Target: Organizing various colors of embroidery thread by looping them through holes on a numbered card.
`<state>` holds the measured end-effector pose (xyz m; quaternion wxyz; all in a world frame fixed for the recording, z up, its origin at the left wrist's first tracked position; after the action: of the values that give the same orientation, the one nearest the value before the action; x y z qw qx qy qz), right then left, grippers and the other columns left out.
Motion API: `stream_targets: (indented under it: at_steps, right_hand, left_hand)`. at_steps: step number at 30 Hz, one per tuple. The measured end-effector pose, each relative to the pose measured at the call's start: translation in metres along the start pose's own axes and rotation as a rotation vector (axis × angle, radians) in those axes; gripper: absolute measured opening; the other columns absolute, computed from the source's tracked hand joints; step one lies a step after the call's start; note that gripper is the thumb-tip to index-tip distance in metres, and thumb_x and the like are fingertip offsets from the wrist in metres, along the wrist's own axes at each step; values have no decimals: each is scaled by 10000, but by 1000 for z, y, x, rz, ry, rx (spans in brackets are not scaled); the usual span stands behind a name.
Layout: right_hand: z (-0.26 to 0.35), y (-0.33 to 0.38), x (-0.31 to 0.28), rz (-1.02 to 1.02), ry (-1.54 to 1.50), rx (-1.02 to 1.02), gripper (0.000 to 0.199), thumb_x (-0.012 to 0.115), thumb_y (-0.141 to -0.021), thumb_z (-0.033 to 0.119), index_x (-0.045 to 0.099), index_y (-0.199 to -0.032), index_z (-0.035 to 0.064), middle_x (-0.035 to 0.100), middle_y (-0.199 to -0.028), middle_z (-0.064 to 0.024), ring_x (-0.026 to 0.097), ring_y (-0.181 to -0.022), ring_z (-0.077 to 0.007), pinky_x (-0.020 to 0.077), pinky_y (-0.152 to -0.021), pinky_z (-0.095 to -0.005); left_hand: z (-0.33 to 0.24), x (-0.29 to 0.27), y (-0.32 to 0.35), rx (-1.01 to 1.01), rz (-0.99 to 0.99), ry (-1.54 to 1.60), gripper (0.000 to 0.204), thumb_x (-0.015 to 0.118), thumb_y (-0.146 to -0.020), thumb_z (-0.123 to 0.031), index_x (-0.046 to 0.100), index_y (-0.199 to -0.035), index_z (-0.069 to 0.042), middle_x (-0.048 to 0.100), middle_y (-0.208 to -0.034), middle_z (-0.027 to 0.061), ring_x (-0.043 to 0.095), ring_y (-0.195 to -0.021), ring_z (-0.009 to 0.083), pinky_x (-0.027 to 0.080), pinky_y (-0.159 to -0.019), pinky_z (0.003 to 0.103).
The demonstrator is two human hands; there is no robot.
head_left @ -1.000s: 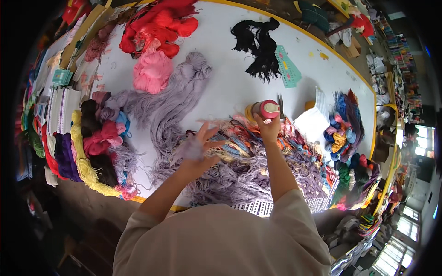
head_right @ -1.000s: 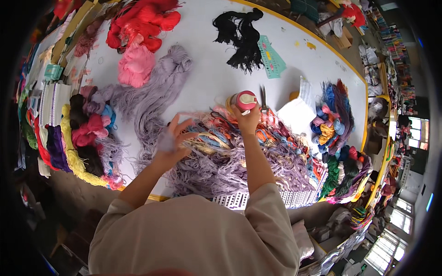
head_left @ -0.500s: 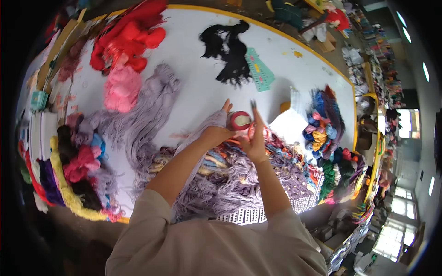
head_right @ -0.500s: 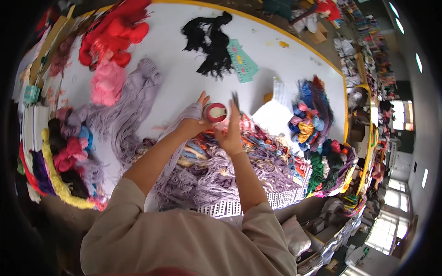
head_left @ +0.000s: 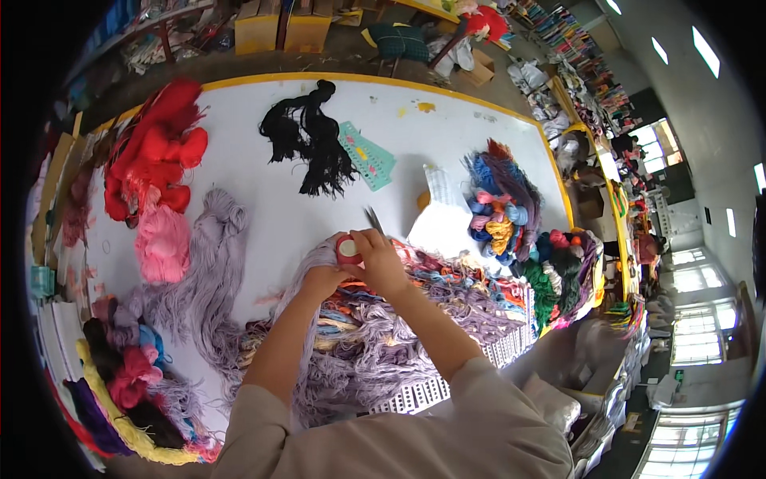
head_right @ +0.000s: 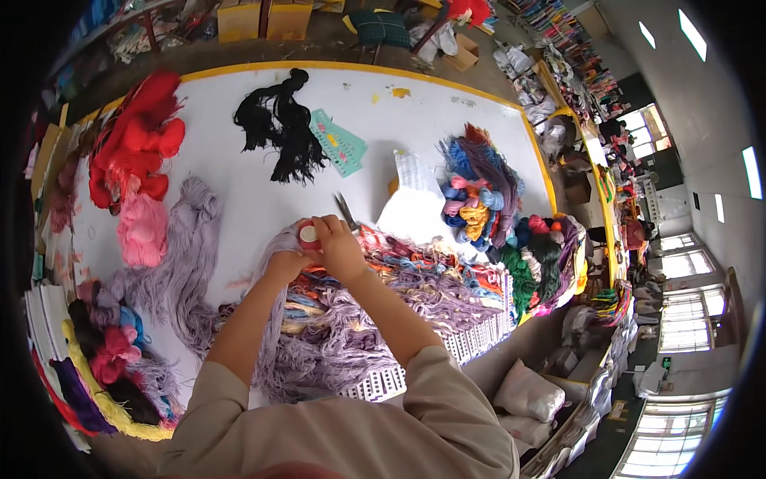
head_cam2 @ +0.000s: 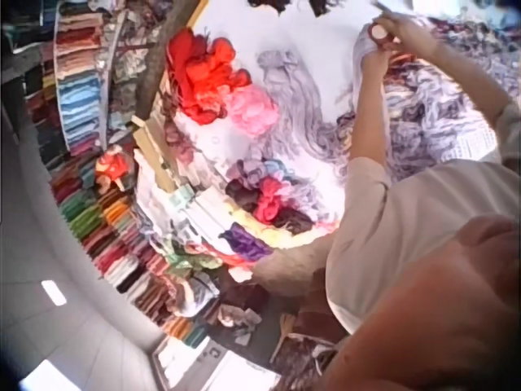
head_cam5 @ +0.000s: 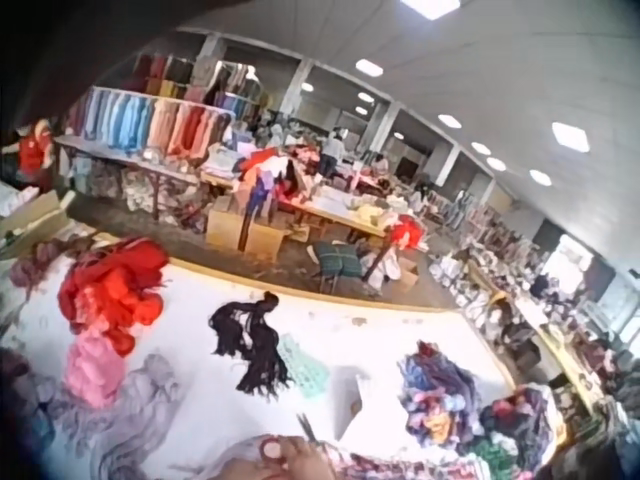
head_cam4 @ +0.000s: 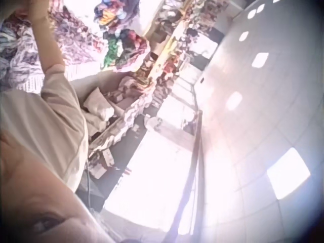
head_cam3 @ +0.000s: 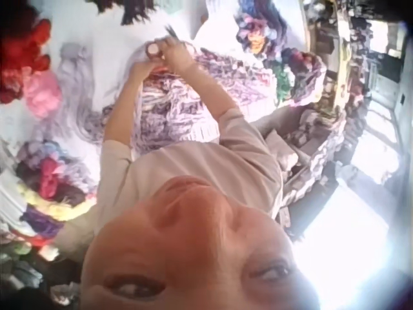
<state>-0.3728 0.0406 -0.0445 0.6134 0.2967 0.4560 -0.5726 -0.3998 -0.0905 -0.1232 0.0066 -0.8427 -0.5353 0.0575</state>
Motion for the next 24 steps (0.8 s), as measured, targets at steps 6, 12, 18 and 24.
stream_targets:
  at_steps: [6, 12, 18, 24]
  right_hand:
    - [14, -2, 10, -20, 99, 232, 607, 822, -652, 327, 523, -1069, 4, 520, -1017, -168, 563, -946, -360, 505, -767, -424]
    - [13, 2, 6, -62, 170, 276, 607, 817, -653, 370, 507, -1002, -18, 510, -994, -167, 578, -931, -349, 525, -731, -409]
    - [18, 6, 18, -97, 189, 281, 602, 757, -719, 427, 502, -1017, -30, 512, -1015, -175, 575, -951, -357, 530, -734, -417]
    - [7, 19, 19, -59, 109, 337, 774, 807, -657, 430, 467, -1182, -26, 500, -1178, -203, 524, -1098, -397, 485, -878, -456]
  left_hand:
    - [4, -5, 1, -11, -53, -35, 586, 714, -652, -35, 530, -1208, -27, 631, -1046, 119, 602, -942, 222, 475, -855, 320]
    - [-26, -7, 2, -108, 55, -92, 640, 710, -635, -38, 509, -1243, -27, 626, -1081, 187, 612, -962, 314, 489, -834, 368]
    - [-1, -17, 58, 162, -343, -412, 652, 772, -701, -168, 508, -1275, -9, 633, -1011, 185, 618, -900, 340, 490, -837, 394]
    - [-62, -31, 195, -242, -333, 561, 295, 595, -937, -255, 580, -1089, -3, 564, -778, 43, 557, -631, 123, 491, -586, 263]
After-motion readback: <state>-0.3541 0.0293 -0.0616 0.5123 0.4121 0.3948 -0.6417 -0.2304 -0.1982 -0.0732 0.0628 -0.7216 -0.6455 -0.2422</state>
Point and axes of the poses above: each hand's wrist, its own y-axis away from the middle knuckle, its own x-axis out of the palm, z = x × y, the point moved 2 cm from there along -y, towards the middle knuckle
